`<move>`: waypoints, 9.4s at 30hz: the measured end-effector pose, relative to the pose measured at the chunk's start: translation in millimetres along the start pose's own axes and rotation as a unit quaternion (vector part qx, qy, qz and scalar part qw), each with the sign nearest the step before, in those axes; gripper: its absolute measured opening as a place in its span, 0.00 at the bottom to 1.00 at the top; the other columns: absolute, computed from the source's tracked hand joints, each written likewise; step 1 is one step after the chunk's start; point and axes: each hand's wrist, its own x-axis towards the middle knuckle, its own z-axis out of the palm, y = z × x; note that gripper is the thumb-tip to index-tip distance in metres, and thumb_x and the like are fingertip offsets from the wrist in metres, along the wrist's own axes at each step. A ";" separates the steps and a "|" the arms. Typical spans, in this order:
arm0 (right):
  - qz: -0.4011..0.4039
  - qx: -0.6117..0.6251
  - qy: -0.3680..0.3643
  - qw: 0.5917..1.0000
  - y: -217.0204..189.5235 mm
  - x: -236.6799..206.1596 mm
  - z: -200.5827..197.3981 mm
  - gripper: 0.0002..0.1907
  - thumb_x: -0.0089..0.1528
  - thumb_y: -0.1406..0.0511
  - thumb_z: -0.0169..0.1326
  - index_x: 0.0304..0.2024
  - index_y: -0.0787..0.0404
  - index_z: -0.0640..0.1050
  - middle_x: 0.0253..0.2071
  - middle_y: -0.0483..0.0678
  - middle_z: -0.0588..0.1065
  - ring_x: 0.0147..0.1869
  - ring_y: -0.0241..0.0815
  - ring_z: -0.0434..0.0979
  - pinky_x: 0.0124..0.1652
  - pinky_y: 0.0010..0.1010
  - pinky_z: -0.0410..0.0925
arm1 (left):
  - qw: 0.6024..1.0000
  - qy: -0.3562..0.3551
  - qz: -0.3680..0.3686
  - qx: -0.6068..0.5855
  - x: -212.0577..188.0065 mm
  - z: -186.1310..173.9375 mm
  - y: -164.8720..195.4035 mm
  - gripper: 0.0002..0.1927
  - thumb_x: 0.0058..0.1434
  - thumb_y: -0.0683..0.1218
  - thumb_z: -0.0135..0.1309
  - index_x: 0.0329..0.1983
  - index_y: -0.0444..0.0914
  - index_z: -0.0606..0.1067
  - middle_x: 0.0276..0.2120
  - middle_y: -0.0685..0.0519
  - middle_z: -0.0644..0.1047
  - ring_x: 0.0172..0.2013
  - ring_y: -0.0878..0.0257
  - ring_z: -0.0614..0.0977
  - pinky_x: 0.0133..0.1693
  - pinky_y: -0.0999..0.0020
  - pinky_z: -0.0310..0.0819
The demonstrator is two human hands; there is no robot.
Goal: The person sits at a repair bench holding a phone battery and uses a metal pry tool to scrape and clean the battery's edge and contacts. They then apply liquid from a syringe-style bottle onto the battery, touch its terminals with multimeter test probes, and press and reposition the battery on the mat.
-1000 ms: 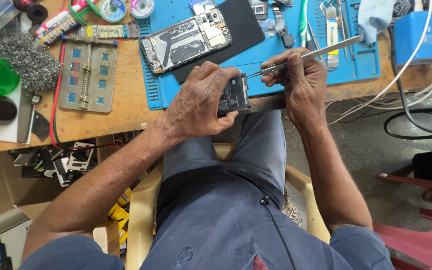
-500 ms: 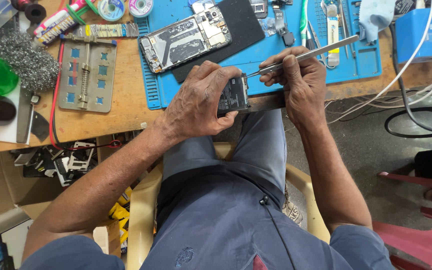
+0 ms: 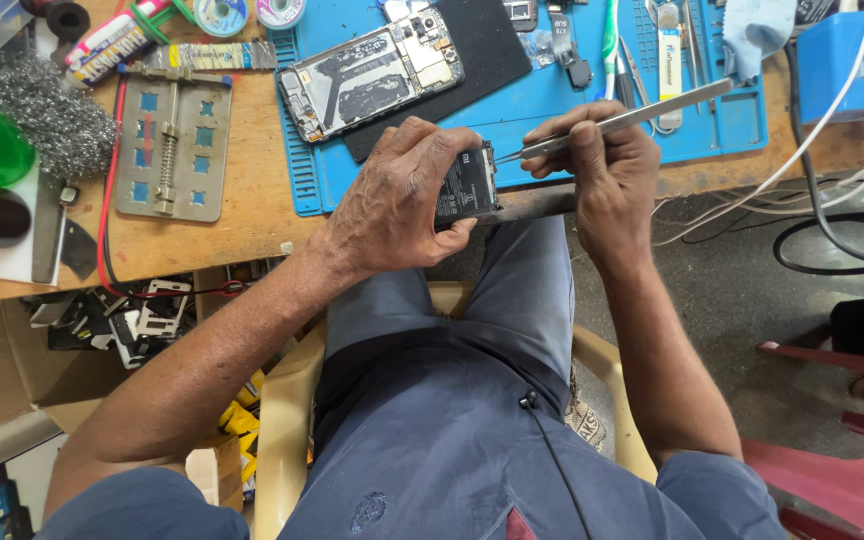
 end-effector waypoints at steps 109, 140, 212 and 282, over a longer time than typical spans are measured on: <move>0.108 0.046 0.004 0.993 23.6 -2.0 -17.0 0.09 0.71 0.67 0.58 0.46 0.68 0.75 0.41 0.59 0.81 0.43 0.44 0.85 0.41 0.30 0.79 | 0.998 0.025 -0.043 0.043 11.6 16.6 -31.6 0.36 0.51 0.47 0.67 0.63 0.30 0.70 0.55 0.43 0.74 0.54 0.48 0.74 0.58 0.53 0.69; 0.135 -0.008 0.052 0.989 -10.1 -0.6 -12.1 0.10 0.76 0.65 0.48 0.45 0.65 0.77 0.33 0.51 0.76 0.27 0.35 0.73 0.26 0.27 0.67 | 1.000 0.007 -0.024 0.003 16.1 16.6 -31.2 0.40 0.53 0.46 0.69 0.67 0.33 0.67 0.57 0.45 0.75 0.56 0.48 0.74 0.61 0.53 0.68; 0.286 -0.065 -0.021 0.956 -3.1 32.8 24.9 0.06 0.64 0.67 0.59 0.39 0.65 0.78 0.24 0.39 0.71 0.21 0.24 0.63 0.20 0.18 0.54 | 0.999 0.018 0.028 -0.004 10.4 -1.1 -29.9 0.40 0.52 0.46 0.71 0.67 0.34 0.68 0.62 0.48 0.74 0.58 0.49 0.73 0.63 0.54 0.69; -0.010 -0.608 -0.024 0.793 15.6 85.1 -40.9 0.19 0.67 0.72 0.62 0.61 0.58 0.81 0.45 0.50 0.74 0.51 0.48 0.73 0.50 0.40 0.68 | 0.998 -0.002 -0.069 -0.009 59.9 13.7 -92.9 0.30 0.55 0.50 0.71 0.56 0.29 0.75 0.55 0.42 0.74 0.55 0.47 0.76 0.59 0.55 0.73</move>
